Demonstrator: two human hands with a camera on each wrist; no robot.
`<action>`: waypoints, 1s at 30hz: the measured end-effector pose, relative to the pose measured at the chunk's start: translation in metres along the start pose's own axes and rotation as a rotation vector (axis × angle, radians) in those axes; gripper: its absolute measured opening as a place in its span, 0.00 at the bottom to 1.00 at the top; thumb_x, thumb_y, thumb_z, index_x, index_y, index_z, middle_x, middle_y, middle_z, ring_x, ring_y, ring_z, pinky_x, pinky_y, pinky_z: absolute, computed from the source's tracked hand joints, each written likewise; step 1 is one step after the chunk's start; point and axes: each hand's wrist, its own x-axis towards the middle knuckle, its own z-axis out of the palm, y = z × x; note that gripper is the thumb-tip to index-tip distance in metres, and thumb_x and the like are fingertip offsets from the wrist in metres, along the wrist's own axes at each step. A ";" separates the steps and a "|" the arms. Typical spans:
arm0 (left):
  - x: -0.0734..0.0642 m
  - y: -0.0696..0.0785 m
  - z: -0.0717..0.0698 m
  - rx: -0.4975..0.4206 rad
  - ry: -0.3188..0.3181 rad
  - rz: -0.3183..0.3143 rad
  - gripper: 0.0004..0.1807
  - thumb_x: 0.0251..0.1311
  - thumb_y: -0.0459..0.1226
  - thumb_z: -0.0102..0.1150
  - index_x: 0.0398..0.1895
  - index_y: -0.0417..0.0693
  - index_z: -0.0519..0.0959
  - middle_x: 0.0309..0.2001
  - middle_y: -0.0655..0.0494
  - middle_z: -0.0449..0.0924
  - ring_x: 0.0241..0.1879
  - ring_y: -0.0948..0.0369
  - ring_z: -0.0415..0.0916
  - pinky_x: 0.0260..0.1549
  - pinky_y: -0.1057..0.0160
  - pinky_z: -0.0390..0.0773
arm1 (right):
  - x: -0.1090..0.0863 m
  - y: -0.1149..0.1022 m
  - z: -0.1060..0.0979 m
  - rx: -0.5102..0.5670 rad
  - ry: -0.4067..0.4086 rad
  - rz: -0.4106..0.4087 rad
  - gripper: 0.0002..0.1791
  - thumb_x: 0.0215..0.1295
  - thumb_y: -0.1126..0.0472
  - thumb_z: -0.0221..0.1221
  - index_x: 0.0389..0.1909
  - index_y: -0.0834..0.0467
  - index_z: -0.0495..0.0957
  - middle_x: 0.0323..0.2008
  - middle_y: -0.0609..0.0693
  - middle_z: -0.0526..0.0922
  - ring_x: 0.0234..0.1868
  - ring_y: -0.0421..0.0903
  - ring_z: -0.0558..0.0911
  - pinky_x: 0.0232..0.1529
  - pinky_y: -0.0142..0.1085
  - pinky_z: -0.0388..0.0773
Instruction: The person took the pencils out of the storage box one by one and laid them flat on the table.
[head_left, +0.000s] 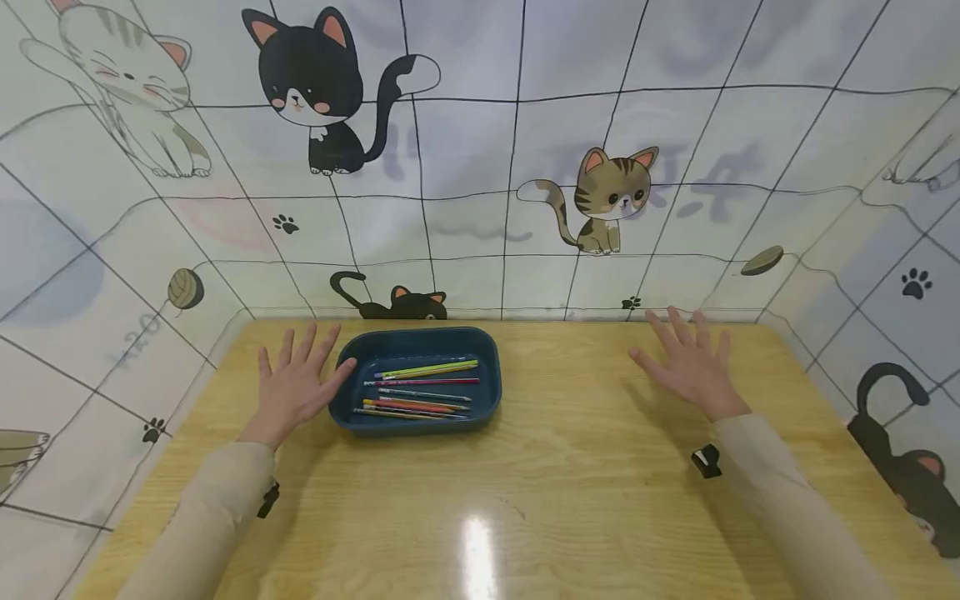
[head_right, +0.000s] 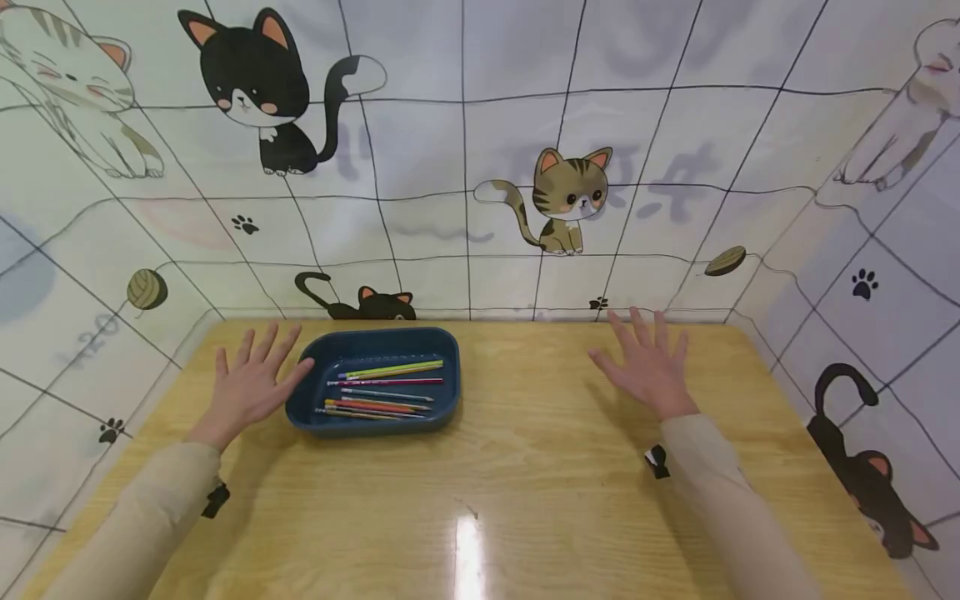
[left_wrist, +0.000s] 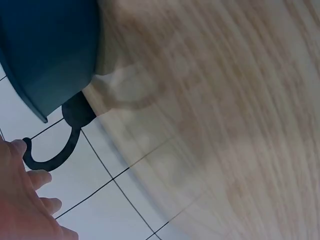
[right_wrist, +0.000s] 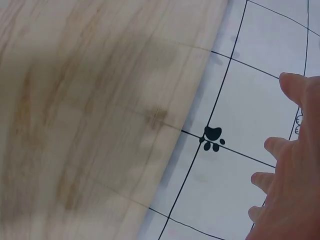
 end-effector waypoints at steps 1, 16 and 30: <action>0.000 0.000 0.001 0.003 -0.002 0.001 0.42 0.66 0.67 0.32 0.78 0.60 0.44 0.76 0.41 0.39 0.72 0.38 0.28 0.59 0.30 0.23 | 0.002 -0.001 0.002 0.002 -0.002 0.000 0.45 0.68 0.31 0.40 0.77 0.51 0.42 0.75 0.63 0.38 0.71 0.67 0.27 0.57 0.70 0.19; -0.006 0.002 0.023 -0.233 -0.175 0.099 0.56 0.60 0.63 0.53 0.77 0.46 0.36 0.75 0.37 0.41 0.71 0.36 0.41 0.58 0.26 0.35 | -0.004 -0.018 0.033 0.083 -0.024 -0.059 0.43 0.70 0.35 0.44 0.76 0.54 0.46 0.74 0.66 0.41 0.71 0.69 0.31 0.57 0.70 0.21; -0.001 -0.002 0.031 -0.626 -0.280 0.192 0.71 0.46 0.49 0.75 0.75 0.39 0.28 0.74 0.33 0.30 0.71 0.37 0.34 0.64 0.35 0.44 | 0.005 -0.059 0.046 0.205 0.064 -0.233 0.38 0.69 0.44 0.53 0.73 0.59 0.56 0.71 0.68 0.53 0.71 0.69 0.43 0.63 0.68 0.37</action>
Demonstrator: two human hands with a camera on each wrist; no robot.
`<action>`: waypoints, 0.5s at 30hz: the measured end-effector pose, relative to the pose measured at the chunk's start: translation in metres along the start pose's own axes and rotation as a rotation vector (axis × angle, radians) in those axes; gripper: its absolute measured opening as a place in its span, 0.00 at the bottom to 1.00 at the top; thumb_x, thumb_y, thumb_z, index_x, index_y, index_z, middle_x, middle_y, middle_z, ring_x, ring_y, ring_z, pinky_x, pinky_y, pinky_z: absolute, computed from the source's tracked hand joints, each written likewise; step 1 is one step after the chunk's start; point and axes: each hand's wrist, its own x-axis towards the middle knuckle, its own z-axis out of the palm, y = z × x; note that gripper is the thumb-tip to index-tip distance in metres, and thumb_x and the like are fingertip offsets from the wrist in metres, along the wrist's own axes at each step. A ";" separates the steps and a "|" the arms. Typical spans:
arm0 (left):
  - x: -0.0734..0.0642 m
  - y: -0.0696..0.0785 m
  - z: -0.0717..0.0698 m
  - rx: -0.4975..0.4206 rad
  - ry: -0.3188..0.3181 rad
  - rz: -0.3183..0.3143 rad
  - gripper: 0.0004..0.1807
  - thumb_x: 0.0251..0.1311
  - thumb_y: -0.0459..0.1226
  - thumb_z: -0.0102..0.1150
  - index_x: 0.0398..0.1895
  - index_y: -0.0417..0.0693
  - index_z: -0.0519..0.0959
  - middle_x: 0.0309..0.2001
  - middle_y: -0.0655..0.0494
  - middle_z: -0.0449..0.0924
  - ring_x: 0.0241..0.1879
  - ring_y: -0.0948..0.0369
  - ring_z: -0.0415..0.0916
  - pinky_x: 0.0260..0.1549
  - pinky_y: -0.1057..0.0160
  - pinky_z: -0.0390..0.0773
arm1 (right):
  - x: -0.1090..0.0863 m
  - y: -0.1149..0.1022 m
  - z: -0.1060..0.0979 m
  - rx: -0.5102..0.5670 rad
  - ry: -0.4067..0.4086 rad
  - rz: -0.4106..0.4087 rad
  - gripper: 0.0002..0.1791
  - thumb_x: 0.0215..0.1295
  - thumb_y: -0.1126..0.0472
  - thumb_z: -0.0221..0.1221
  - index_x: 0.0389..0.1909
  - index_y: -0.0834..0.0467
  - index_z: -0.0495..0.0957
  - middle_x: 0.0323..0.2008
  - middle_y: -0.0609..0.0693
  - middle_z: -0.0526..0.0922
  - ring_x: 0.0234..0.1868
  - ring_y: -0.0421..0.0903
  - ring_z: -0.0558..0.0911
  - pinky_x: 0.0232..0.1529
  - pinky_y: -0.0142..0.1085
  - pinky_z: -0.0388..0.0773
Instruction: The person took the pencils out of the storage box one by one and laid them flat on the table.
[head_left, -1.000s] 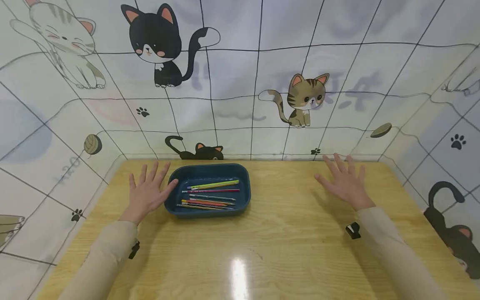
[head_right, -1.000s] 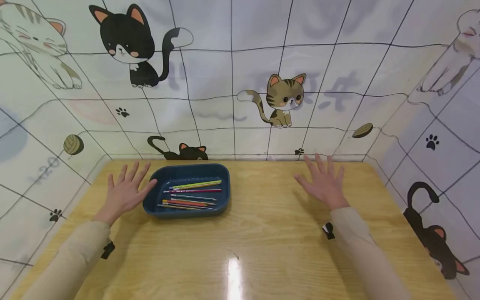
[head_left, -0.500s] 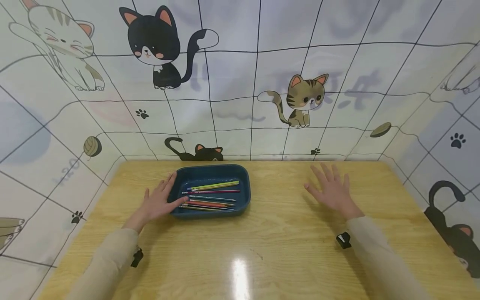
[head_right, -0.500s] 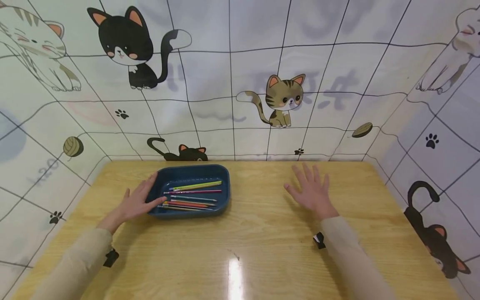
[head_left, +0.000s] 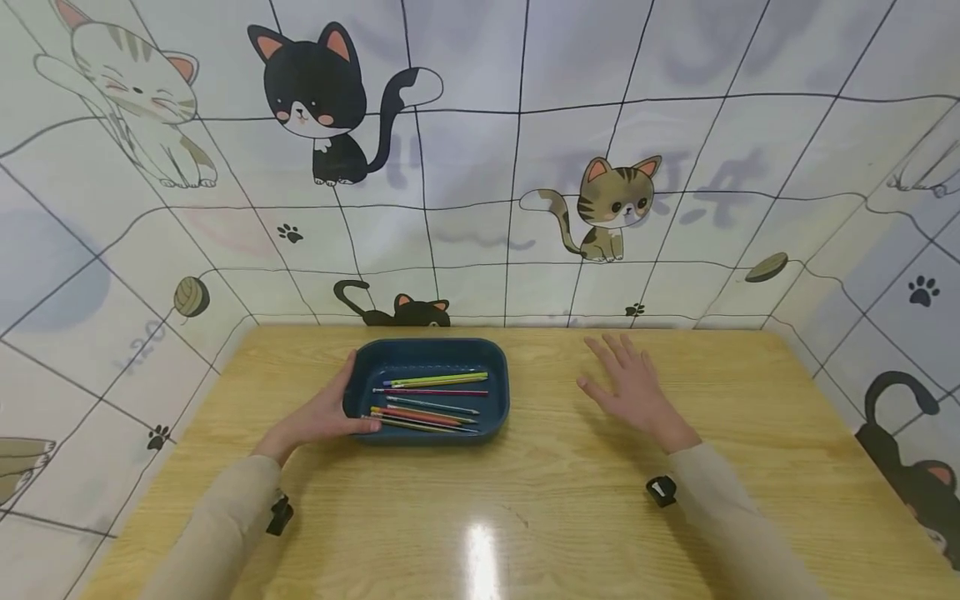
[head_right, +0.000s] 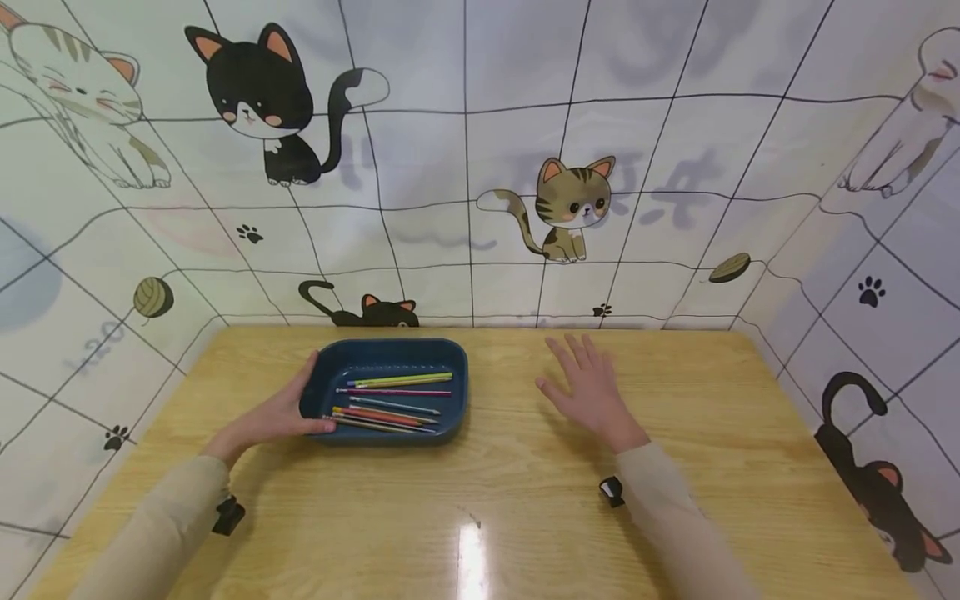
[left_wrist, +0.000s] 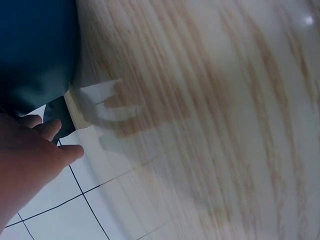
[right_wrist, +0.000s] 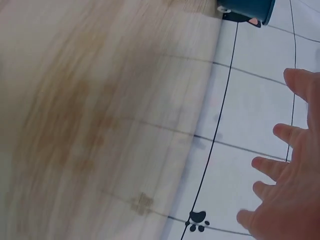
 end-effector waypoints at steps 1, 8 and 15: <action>0.000 -0.001 0.001 -0.009 -0.007 0.000 0.71 0.46 0.49 0.75 0.75 0.40 0.27 0.74 0.34 0.29 0.72 0.37 0.34 0.64 0.36 0.44 | 0.001 -0.002 0.002 0.004 0.002 -0.018 0.37 0.69 0.45 0.53 0.73 0.59 0.56 0.71 0.68 0.53 0.71 0.69 0.45 0.63 0.68 0.40; 0.002 -0.001 0.004 -0.055 -0.024 0.005 0.72 0.46 0.48 0.76 0.75 0.44 0.25 0.74 0.34 0.27 0.71 0.37 0.33 0.64 0.36 0.43 | 0.007 -0.027 0.010 0.153 -0.035 -0.095 0.38 0.69 0.46 0.56 0.74 0.54 0.55 0.72 0.61 0.53 0.72 0.62 0.52 0.61 0.64 0.58; 0.005 0.004 0.008 -0.109 -0.051 0.007 0.74 0.44 0.48 0.77 0.75 0.46 0.24 0.74 0.31 0.29 0.70 0.35 0.36 0.64 0.35 0.44 | 0.009 -0.053 0.016 0.209 -0.022 -0.144 0.35 0.69 0.48 0.56 0.73 0.51 0.57 0.72 0.54 0.57 0.69 0.57 0.60 0.58 0.59 0.65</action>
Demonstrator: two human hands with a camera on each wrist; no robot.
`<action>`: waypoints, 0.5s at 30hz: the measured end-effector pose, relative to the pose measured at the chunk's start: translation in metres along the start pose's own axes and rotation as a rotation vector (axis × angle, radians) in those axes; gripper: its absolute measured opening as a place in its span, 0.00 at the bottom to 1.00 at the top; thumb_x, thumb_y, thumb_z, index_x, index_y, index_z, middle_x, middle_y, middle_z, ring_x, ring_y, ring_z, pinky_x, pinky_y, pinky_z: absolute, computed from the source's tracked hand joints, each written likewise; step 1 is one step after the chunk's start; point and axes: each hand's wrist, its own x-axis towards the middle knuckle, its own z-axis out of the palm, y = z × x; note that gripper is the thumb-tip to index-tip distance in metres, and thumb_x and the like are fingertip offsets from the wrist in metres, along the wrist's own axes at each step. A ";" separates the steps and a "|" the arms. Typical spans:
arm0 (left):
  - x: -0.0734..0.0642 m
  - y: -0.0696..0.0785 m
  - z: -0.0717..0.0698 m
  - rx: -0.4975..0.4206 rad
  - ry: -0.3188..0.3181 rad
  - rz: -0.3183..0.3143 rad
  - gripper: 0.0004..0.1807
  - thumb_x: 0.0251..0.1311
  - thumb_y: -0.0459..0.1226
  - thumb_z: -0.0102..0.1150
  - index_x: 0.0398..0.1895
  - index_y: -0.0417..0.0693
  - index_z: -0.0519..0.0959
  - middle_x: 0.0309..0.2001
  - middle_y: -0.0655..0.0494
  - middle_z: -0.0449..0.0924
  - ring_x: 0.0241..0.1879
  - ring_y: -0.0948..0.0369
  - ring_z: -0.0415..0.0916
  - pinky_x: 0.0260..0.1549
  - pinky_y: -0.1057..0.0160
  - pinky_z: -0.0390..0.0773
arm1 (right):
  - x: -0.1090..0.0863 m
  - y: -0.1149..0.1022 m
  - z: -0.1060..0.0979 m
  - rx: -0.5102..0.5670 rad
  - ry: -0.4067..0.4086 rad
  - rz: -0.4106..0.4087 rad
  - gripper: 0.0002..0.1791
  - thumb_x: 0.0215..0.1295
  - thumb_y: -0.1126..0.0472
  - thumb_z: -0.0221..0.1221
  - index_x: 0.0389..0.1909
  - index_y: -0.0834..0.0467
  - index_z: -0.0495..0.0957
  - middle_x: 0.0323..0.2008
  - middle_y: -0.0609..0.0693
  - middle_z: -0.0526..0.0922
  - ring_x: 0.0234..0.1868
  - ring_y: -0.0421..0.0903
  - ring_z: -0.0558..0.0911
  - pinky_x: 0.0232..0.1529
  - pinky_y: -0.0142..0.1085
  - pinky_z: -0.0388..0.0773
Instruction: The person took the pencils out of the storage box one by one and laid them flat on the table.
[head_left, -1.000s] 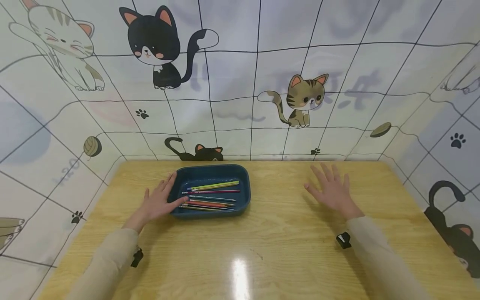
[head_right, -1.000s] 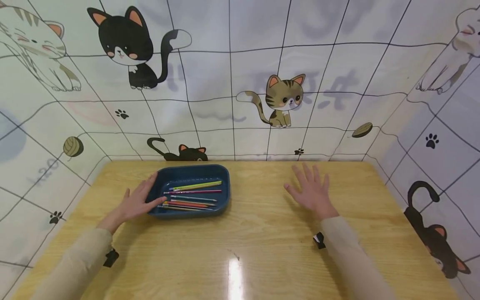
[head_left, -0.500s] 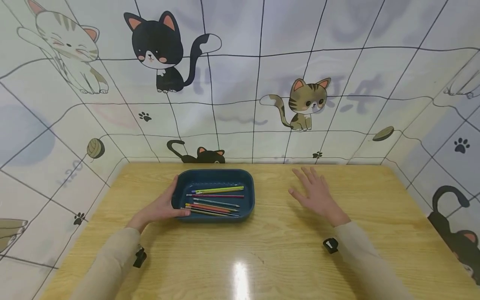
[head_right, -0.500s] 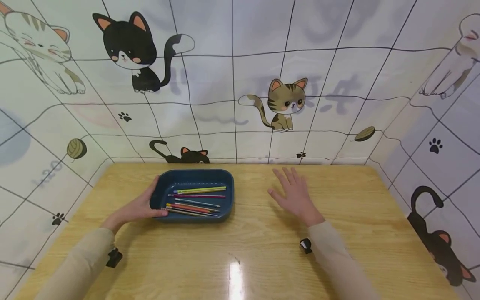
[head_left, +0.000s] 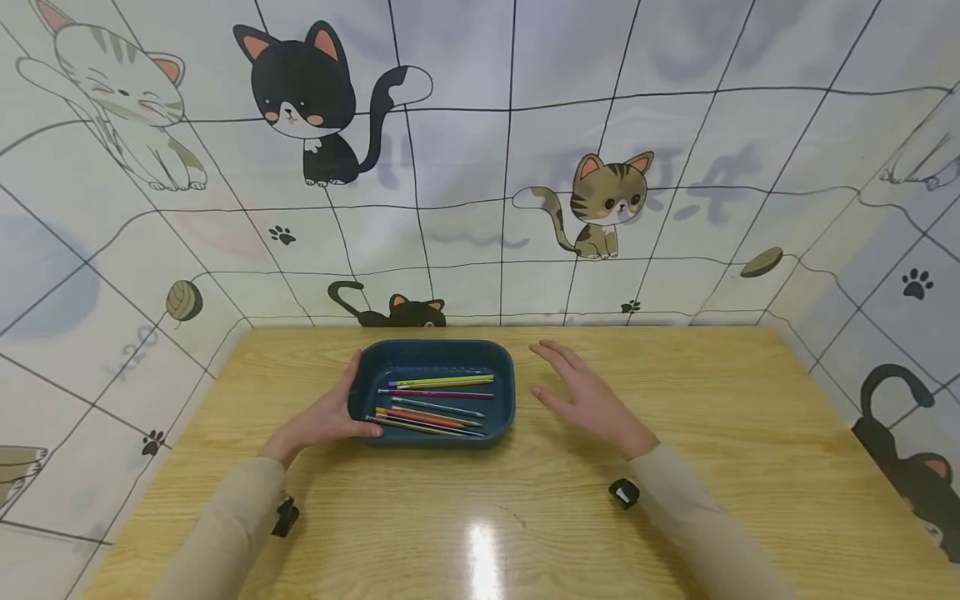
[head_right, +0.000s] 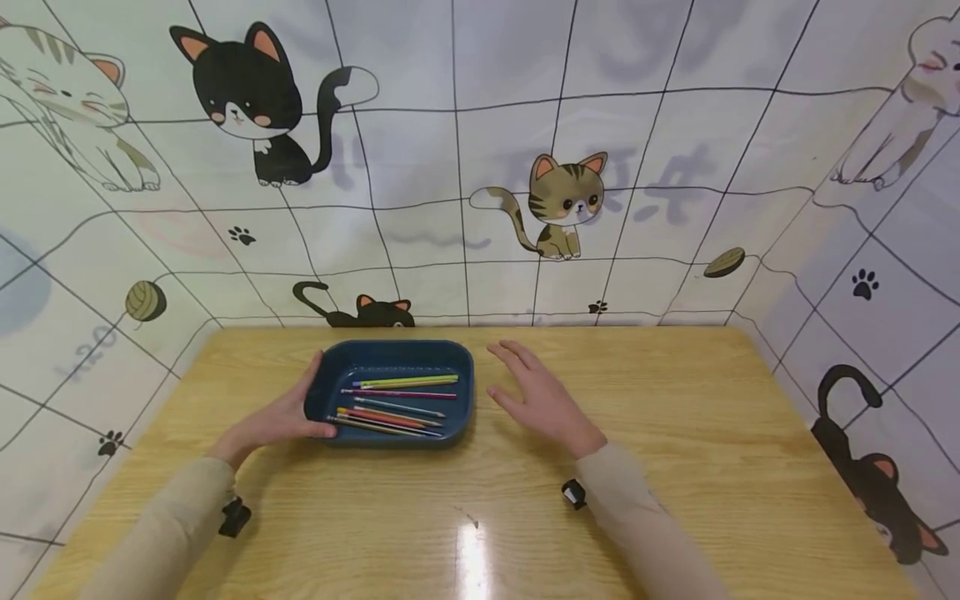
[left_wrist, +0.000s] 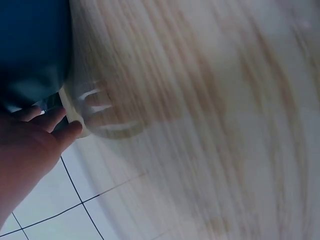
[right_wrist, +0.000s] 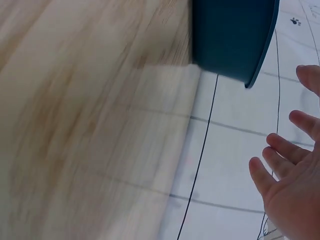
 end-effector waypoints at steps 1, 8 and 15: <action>0.000 0.000 0.001 -0.006 -0.004 0.001 0.74 0.44 0.47 0.77 0.75 0.47 0.23 0.74 0.32 0.29 0.70 0.35 0.36 0.64 0.35 0.43 | 0.002 -0.003 0.002 0.006 0.004 -0.012 0.34 0.69 0.49 0.57 0.73 0.51 0.58 0.71 0.54 0.58 0.68 0.56 0.62 0.58 0.58 0.66; 0.003 0.003 0.007 -0.023 -0.030 0.020 0.76 0.42 0.48 0.78 0.75 0.50 0.21 0.74 0.35 0.26 0.71 0.37 0.34 0.64 0.36 0.43 | 0.011 -0.024 0.013 0.054 -0.005 -0.072 0.30 0.71 0.50 0.56 0.71 0.51 0.62 0.69 0.54 0.63 0.67 0.53 0.65 0.60 0.55 0.66; 0.003 0.005 0.012 -0.024 -0.012 0.016 0.76 0.40 0.46 0.80 0.75 0.49 0.23 0.74 0.34 0.28 0.71 0.37 0.35 0.65 0.36 0.43 | 0.019 -0.038 0.024 0.135 -0.027 -0.100 0.27 0.72 0.53 0.54 0.69 0.53 0.65 0.66 0.52 0.67 0.65 0.51 0.67 0.60 0.51 0.68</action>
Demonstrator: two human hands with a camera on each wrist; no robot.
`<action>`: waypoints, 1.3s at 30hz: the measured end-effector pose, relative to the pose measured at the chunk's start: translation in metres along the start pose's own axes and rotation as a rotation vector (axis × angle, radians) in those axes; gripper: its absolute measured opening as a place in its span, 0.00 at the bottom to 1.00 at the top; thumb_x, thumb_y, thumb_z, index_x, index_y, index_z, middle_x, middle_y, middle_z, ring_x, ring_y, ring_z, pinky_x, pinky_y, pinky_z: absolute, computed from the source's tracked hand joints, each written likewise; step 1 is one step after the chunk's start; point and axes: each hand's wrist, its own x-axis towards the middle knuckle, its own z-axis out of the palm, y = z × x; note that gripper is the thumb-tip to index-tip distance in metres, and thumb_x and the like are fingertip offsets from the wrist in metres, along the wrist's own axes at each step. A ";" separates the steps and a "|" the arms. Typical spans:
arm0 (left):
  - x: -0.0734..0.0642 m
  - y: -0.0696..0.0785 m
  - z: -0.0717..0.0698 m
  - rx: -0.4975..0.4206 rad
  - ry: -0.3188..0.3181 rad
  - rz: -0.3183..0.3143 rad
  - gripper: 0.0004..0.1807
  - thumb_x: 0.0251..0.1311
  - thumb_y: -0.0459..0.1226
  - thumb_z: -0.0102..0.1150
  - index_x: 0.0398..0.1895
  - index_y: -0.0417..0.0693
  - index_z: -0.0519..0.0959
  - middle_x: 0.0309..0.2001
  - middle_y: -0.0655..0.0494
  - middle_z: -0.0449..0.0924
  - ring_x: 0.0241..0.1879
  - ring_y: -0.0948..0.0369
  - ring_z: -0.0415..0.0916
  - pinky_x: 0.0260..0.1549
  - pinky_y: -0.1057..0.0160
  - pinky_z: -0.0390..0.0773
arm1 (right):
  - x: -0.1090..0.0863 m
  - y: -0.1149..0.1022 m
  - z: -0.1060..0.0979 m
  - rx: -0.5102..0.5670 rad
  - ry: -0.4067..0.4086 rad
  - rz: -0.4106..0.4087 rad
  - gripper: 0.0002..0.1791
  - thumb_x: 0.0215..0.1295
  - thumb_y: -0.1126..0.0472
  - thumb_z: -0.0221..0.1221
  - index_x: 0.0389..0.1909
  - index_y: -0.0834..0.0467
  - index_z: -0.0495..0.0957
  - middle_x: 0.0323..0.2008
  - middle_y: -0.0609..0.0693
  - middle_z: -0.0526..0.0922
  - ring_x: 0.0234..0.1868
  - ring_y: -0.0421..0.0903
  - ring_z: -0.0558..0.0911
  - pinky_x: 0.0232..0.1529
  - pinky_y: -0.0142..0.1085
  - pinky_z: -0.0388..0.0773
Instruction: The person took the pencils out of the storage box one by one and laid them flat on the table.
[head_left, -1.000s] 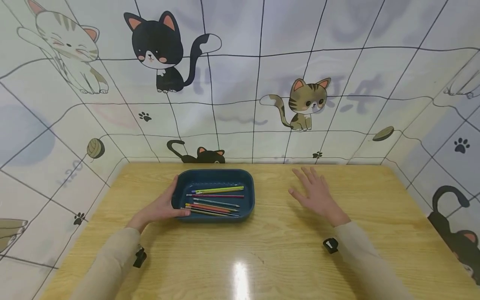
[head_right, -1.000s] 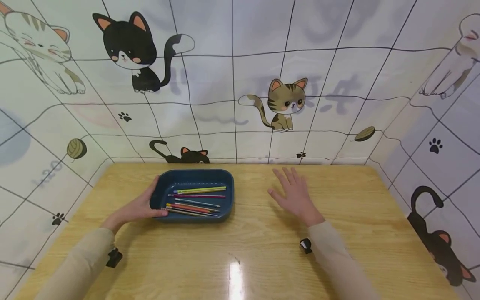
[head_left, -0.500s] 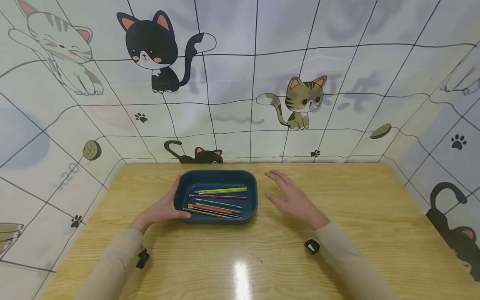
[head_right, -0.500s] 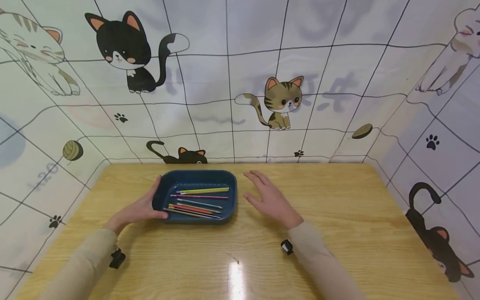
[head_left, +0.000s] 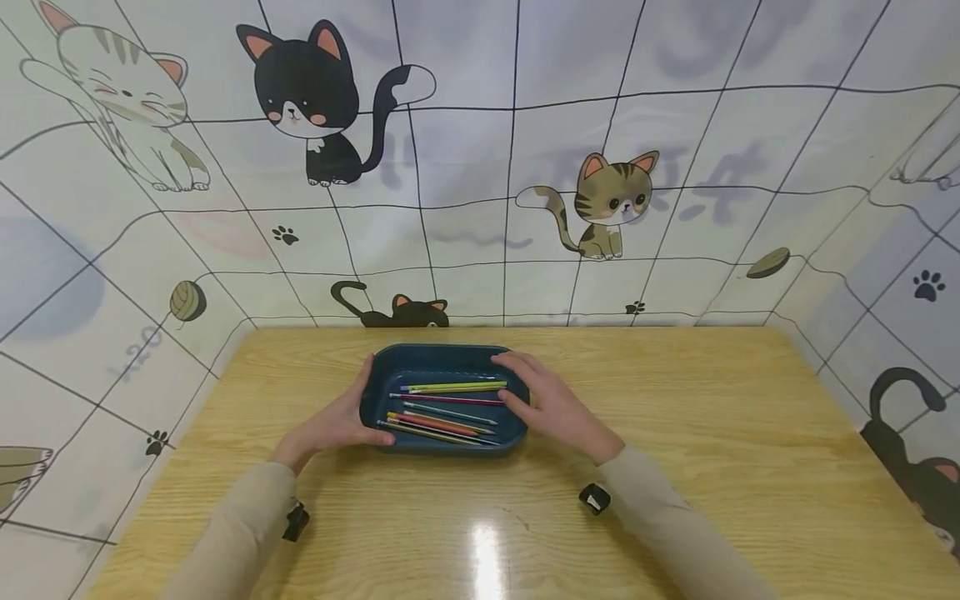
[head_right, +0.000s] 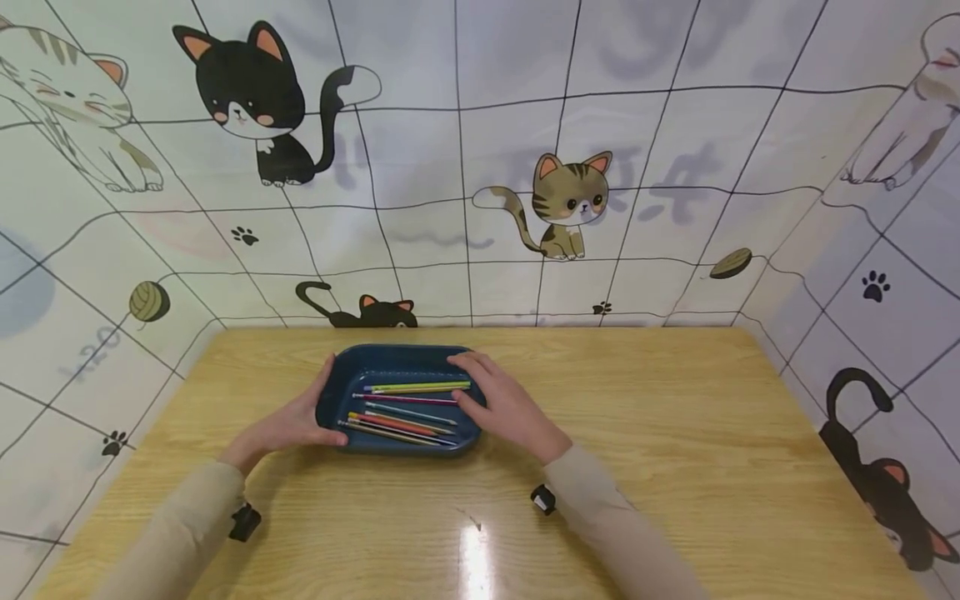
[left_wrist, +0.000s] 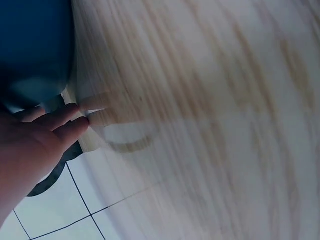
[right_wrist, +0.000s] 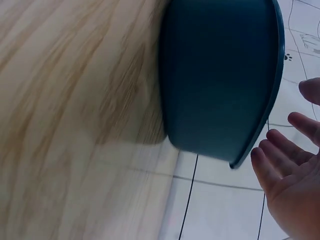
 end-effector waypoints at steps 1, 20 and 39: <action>0.000 0.000 0.001 0.000 0.002 0.000 0.76 0.40 0.46 0.80 0.75 0.49 0.23 0.74 0.34 0.28 0.71 0.37 0.35 0.65 0.37 0.43 | 0.001 -0.002 0.002 0.011 -0.003 -0.007 0.26 0.72 0.54 0.54 0.69 0.53 0.65 0.66 0.52 0.67 0.65 0.51 0.67 0.60 0.51 0.67; 0.001 -0.002 0.006 -0.031 0.015 0.004 0.75 0.42 0.48 0.78 0.75 0.51 0.23 0.75 0.35 0.29 0.72 0.39 0.35 0.65 0.37 0.43 | 0.028 -0.022 0.038 0.159 -0.123 -0.053 0.22 0.71 0.61 0.55 0.63 0.64 0.69 0.59 0.58 0.74 0.54 0.51 0.78 0.54 0.44 0.74; 0.000 -0.004 0.005 -0.031 0.017 0.005 0.74 0.44 0.49 0.77 0.75 0.50 0.23 0.75 0.37 0.29 0.72 0.39 0.35 0.65 0.37 0.43 | 0.048 -0.024 0.060 0.025 -0.322 0.003 0.20 0.66 0.63 0.59 0.59 0.62 0.74 0.52 0.56 0.79 0.47 0.47 0.80 0.48 0.40 0.76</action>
